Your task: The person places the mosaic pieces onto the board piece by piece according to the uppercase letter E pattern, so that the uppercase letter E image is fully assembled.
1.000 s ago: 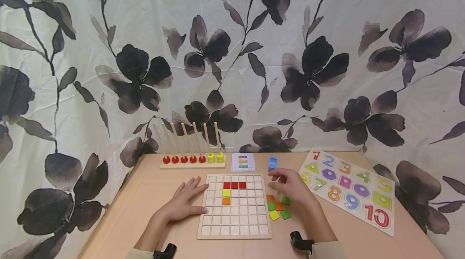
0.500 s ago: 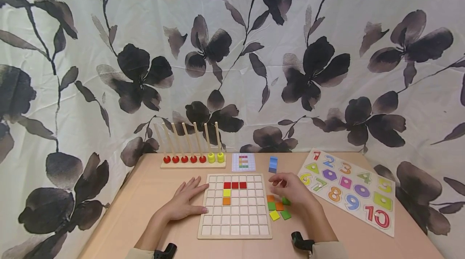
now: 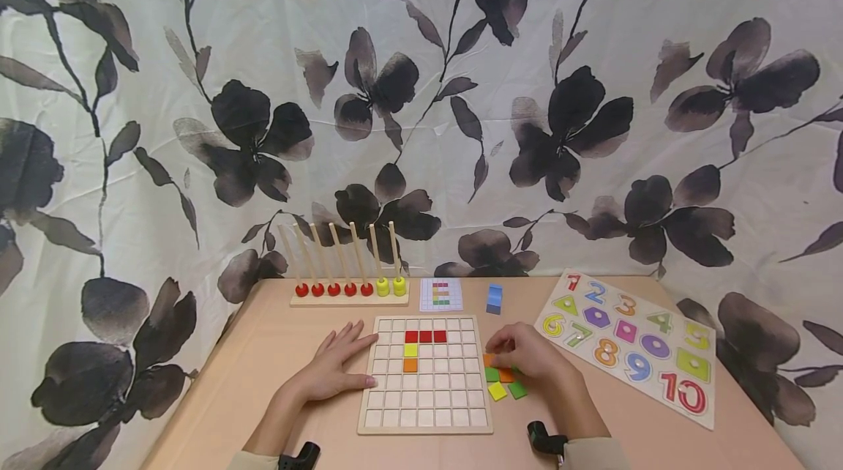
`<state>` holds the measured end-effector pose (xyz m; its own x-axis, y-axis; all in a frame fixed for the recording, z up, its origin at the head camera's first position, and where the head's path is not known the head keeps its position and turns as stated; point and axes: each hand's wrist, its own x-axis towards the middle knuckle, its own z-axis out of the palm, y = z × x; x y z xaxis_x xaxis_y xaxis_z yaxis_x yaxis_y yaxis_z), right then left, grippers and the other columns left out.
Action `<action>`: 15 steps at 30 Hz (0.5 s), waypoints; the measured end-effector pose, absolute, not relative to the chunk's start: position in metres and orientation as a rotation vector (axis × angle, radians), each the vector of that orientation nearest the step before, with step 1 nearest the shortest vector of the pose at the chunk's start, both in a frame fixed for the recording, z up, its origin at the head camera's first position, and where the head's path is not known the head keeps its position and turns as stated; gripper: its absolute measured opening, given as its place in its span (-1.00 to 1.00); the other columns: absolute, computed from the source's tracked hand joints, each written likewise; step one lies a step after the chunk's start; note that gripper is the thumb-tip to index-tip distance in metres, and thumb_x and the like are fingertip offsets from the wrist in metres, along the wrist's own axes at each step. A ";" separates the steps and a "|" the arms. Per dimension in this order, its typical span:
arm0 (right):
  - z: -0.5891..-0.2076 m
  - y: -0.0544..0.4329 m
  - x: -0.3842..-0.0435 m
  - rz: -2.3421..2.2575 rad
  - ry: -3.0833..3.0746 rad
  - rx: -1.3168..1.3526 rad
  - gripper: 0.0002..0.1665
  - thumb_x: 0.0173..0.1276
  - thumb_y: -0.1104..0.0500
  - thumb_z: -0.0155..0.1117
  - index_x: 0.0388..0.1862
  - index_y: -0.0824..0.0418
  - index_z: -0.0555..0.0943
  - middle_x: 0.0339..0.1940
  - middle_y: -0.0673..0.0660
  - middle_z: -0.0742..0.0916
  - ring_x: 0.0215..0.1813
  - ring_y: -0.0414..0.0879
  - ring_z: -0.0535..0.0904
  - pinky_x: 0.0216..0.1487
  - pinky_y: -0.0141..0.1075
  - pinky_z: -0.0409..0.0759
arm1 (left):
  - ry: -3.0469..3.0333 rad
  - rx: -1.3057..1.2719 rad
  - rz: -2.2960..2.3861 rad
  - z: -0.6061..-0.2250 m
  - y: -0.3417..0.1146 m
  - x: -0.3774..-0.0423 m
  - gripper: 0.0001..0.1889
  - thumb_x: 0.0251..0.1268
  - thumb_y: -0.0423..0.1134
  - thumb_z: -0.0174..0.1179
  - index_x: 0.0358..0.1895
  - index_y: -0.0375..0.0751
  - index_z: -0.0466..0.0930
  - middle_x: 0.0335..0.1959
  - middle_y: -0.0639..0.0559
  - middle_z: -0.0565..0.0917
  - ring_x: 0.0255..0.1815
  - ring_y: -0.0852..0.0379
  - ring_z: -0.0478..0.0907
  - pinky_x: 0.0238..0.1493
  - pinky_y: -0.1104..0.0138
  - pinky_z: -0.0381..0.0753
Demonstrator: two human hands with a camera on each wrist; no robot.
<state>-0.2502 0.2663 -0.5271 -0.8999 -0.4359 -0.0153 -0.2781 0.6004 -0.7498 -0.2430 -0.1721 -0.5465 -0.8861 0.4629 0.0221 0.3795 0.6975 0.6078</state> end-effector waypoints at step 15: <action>-0.526 0.265 -0.250 -1.169 2.611 -0.589 -0.80 0.35 0.24 0.48 -0.05 0.14 0.81 -0.22 0.00 0.73 -0.24 -0.11 0.51 -0.26 -0.41 0.53 | 2.772 0.689 0.950 -0.547 -0.171 -0.243 -0.09 0.16 0.31 0.42 0.56 0.04 0.39 0.71 -0.24 0.05 0.75 -0.28 -0.17 0.67 -0.24 -0.34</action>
